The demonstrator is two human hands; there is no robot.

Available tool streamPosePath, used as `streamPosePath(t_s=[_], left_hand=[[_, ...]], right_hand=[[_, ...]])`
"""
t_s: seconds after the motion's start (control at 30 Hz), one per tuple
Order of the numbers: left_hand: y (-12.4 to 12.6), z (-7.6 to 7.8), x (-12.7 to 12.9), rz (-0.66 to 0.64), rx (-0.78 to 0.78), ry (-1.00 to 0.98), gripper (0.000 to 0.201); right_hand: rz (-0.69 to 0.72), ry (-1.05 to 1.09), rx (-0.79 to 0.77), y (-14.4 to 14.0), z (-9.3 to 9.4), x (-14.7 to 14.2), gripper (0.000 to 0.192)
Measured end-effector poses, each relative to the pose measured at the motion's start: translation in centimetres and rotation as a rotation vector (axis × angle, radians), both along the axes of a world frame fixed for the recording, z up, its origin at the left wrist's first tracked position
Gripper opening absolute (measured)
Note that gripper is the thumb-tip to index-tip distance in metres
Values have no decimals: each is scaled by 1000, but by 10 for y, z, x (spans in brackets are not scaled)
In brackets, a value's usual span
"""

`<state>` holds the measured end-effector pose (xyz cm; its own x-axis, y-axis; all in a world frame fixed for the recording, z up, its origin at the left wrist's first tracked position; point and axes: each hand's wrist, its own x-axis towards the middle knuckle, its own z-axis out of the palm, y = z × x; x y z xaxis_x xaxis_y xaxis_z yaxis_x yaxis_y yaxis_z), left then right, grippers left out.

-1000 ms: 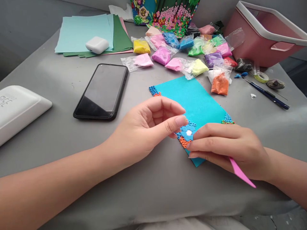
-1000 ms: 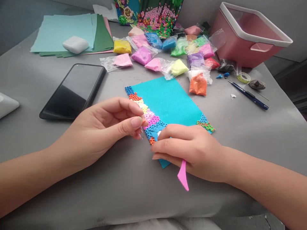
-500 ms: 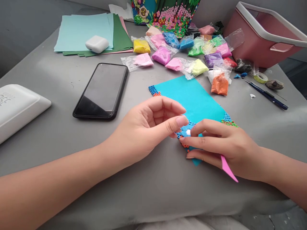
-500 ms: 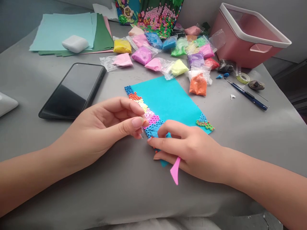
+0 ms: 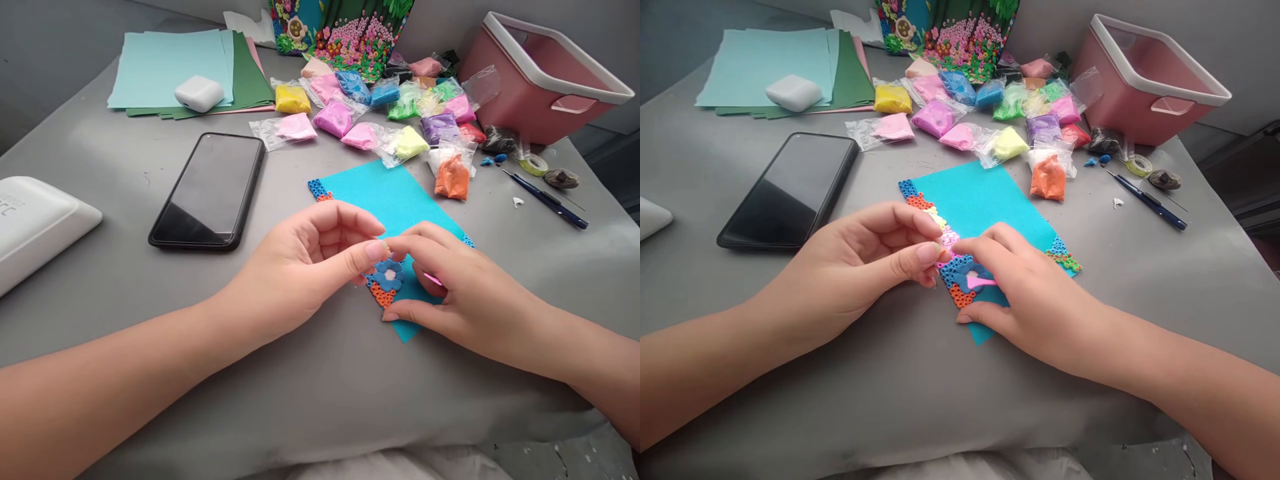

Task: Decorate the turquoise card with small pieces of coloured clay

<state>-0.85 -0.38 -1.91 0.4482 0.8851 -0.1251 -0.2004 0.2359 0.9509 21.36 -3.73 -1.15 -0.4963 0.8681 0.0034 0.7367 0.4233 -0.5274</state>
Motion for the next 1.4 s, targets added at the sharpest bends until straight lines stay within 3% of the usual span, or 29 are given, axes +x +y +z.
streamPosePath(t_s=[0.17, 0.27, 0.37, 0.4, 0.53, 0.63, 0.77, 0.93, 1.4], left_hand=[[-3, 0, 0, -35, 77, 32, 8], [-7, -2, 0, -31, 223, 106, 7], [-12, -4, -1, -53, 426, 229, 5], [-13, -4, -1, -68, 498, 269, 5], [-13, -5, -3, -50, 663, 407, 5], [-12, -6, -4, -14, 655, 436, 7], [-12, -7, -4, -10, 643, 448, 7], [-9, -6, -3, -20, 632, 460, 6], [-10, -5, -4, -48, 569, 447, 5]], right_hand=[[-10, 4, -5, 1, -1, -1, 61], [-16, 55, 2, 2, -1, -2, 61], [-59, 210, 4, 1, 3, 1, 37], [-82, 293, -1, 0, 5, 2, 37], [-79, 624, -83, -5, 5, 13, 69], [-1, 682, -114, -6, -2, 16, 61], [65, 568, -53, -4, -9, 10, 46], [134, 475, -33, 1, -6, 3, 47], [143, 354, 31, 2, -3, 0, 46]])
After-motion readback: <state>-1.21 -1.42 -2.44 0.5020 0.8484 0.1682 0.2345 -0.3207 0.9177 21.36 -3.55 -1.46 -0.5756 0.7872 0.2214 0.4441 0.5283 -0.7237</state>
